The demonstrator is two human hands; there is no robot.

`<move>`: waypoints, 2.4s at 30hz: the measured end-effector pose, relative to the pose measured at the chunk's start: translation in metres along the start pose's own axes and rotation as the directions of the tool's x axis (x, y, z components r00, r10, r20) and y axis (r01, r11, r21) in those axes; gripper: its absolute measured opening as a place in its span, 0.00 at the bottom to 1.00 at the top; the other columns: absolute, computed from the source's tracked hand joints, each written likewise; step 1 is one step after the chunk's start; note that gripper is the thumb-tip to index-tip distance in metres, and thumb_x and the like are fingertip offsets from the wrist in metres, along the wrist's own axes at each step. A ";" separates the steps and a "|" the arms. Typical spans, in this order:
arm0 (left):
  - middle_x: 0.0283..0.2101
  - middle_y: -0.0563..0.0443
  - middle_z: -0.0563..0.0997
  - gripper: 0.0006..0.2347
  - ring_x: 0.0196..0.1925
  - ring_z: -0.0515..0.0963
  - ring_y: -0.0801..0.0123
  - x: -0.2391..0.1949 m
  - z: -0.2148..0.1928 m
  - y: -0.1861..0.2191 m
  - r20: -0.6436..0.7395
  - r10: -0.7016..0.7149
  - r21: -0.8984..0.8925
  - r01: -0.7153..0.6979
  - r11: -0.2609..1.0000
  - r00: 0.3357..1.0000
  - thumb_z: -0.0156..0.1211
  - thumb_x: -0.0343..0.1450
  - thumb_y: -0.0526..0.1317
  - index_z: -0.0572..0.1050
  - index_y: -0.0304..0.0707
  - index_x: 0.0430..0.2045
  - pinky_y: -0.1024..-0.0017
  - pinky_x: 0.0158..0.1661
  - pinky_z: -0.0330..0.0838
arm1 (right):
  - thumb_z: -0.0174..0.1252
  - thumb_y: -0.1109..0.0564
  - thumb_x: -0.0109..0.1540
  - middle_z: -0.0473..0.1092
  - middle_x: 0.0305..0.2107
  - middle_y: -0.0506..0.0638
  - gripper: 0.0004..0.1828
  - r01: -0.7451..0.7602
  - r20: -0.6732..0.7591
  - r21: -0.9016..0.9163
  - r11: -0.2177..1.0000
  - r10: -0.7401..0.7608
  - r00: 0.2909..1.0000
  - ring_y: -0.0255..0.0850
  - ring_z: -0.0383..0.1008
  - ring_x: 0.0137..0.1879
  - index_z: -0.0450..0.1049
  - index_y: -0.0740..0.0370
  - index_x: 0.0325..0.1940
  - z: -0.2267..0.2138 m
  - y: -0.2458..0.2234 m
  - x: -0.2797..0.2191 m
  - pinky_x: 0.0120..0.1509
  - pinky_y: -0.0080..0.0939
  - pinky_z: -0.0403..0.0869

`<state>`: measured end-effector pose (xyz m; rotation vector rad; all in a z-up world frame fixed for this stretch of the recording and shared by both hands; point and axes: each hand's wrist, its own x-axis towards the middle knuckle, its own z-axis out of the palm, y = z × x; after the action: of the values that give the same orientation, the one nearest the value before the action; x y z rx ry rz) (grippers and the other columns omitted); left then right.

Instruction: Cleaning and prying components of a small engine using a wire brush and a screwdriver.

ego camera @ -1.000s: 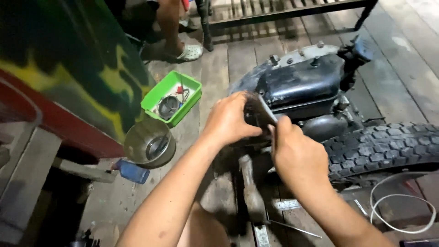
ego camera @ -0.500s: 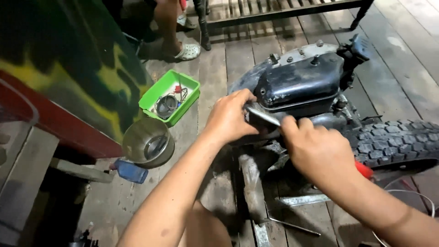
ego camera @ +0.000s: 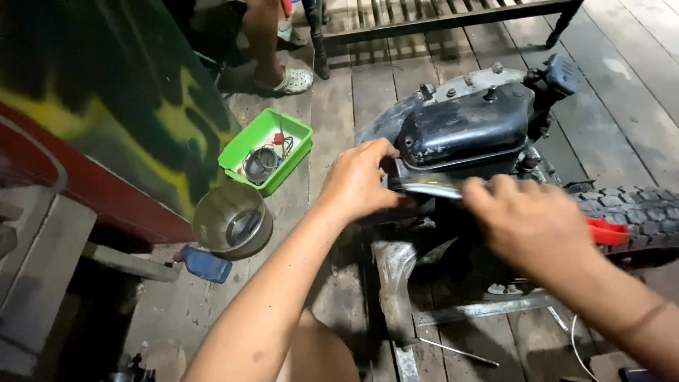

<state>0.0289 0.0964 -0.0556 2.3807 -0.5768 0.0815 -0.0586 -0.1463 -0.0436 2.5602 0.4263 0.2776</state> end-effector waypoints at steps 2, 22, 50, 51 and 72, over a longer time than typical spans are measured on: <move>0.42 0.52 0.84 0.28 0.39 0.82 0.61 -0.001 0.004 -0.006 -0.047 0.084 -0.007 -0.084 0.996 0.995 0.80 0.47 0.41 0.77 0.38 0.41 0.66 0.41 0.75 | 0.50 0.51 0.66 0.69 0.28 0.46 0.13 -0.037 -0.208 -0.006 0.999 0.035 0.978 0.37 0.76 0.25 0.65 0.52 0.54 -0.002 -0.013 0.001 0.28 0.36 0.75; 0.38 0.54 0.85 0.27 0.33 0.80 0.70 -0.007 -0.017 -0.012 0.007 0.156 -0.191 -0.152 0.970 0.988 0.78 0.52 0.45 0.80 0.37 0.44 0.73 0.38 0.77 | 0.55 0.53 0.57 0.67 0.27 0.45 0.19 -0.181 -0.261 -0.090 0.979 0.152 0.953 0.37 0.70 0.24 0.70 0.51 0.53 -0.018 -0.032 -0.033 0.28 0.36 0.68; 0.43 0.50 0.83 0.20 0.32 0.78 0.72 0.002 -0.012 -0.040 0.204 0.071 -0.523 0.047 0.851 0.976 0.52 0.73 0.49 0.80 0.33 0.50 0.75 0.39 0.74 | 0.56 0.54 0.57 0.66 0.27 0.44 0.20 -0.182 -0.337 -0.061 0.981 0.152 0.929 0.35 0.71 0.23 0.70 0.49 0.54 0.008 -0.010 -0.035 0.26 0.35 0.68; 0.41 0.51 0.83 0.21 0.32 0.78 0.72 0.003 -0.012 -0.037 0.203 0.041 -0.523 0.073 0.849 0.978 0.53 0.72 0.50 0.81 0.33 0.49 0.75 0.39 0.75 | 0.56 0.53 0.60 0.67 0.28 0.43 0.15 -0.211 -0.384 -0.109 0.971 0.155 0.910 0.34 0.69 0.25 0.71 0.47 0.51 0.010 -0.005 -0.036 0.28 0.33 0.66; 0.22 0.56 0.74 0.37 0.25 0.70 0.78 0.011 -0.010 -0.043 0.245 0.033 -0.578 0.119 0.808 0.969 0.39 0.69 0.69 0.81 0.31 0.49 0.83 0.30 0.60 | 0.56 0.52 0.59 0.66 0.24 0.47 0.13 -0.185 -0.441 -0.040 0.982 0.149 0.885 0.37 0.68 0.20 0.70 0.56 0.46 -0.020 -0.039 -0.001 0.25 0.36 0.67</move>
<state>0.0577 0.1276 -0.0722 1.7937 -0.5597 -0.3714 -0.0745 -0.1052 -0.0478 2.4467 0.3429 0.9267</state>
